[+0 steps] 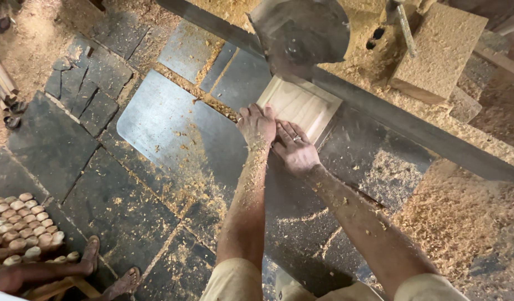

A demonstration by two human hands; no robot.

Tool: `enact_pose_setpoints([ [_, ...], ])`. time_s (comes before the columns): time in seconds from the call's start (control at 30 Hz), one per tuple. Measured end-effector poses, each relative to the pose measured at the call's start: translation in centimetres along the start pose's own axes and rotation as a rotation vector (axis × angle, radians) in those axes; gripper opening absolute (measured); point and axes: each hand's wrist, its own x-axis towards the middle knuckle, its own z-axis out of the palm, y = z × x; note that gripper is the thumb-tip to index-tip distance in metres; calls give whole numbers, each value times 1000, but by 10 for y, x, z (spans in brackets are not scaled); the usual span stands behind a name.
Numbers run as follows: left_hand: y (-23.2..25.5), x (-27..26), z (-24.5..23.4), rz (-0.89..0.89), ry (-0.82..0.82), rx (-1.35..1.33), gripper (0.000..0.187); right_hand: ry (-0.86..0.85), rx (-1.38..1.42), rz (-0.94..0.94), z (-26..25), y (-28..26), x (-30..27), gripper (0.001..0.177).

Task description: The person uses a circular saw to cut a rectangular wooden board. They guide the board through the saw multiple times, flipping it over to cut different edges. After cutting, they stack the finished pieces with other boards.

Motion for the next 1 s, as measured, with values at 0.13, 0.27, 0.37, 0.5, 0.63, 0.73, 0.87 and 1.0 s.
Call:
enact_pose_setpoints([
  [0.13, 0, 0, -4, -8, -16, 7, 51, -15, -11, 9, 3, 0, 1, 19],
  [0.27, -1, 1, -3, -3, -6, 10, 52, -49, -29, 4, 7, 1, 2, 20],
  [0.37, -2, 3, -3, -5, -6, -8, 51, -53, -7, 9, 8, 1, 3, 20],
  [0.5, -5, 6, -3, -7, -25, 0, 52, -46, -21, 12, 10, -1, 6, 19],
  [0.63, -6, 9, -3, 4, -29, 20, 53, -53, -9, 25, 10, -1, 9, 19],
  [0.73, -7, 11, -3, 4, -25, 7, 53, -49, 10, 29, 10, -2, 10, 19],
  [0.87, -8, 12, -3, 7, -4, 25, 53, -33, -3, 16, 12, -2, 11, 18],
  [1.0, -10, 13, -2, -23, -42, 5, 54, -14, -1, 2, 14, -1, 12, 22],
])
